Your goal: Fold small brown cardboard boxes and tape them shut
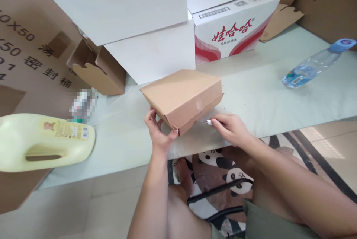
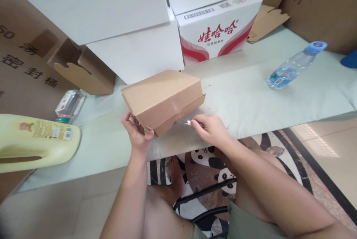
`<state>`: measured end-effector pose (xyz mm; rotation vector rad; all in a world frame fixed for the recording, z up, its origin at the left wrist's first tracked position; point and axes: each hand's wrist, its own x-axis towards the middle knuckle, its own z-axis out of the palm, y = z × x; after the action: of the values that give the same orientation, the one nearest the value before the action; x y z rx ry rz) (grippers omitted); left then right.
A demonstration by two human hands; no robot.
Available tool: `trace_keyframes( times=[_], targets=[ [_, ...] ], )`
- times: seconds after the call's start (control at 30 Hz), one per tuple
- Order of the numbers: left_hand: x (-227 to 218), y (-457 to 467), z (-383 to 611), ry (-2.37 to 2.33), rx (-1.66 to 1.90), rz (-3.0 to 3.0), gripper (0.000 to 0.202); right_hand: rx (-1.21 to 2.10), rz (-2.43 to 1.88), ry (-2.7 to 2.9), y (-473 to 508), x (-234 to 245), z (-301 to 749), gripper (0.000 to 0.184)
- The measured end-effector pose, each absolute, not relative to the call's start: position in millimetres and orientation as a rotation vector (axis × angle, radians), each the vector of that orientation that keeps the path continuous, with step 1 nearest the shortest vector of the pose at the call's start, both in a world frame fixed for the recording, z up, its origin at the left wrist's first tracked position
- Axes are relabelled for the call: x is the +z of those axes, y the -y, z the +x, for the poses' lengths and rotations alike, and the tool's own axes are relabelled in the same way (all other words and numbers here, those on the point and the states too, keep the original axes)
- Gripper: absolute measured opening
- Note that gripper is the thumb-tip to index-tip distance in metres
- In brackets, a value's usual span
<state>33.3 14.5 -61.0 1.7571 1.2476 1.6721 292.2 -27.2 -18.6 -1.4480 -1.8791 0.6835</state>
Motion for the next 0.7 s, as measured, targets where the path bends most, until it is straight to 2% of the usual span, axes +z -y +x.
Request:
trace_keyframes(
  times=[0.33,0.6,0.7],
  targets=[
    [-62,-19,33,-1.176,1.737,1.694,0.094,0.652,-1.511,1.837,25,-18,300,0.034],
    [-48,-19,40,-1.117,1.860,1.423,0.086,0.385,-1.722,1.746,19,-22,308,0.035],
    [-42,-18,41,-1.087,1.912,1.256,0.077,0.356,-1.846,1.752,15,-23,310,0.034]
  ],
)
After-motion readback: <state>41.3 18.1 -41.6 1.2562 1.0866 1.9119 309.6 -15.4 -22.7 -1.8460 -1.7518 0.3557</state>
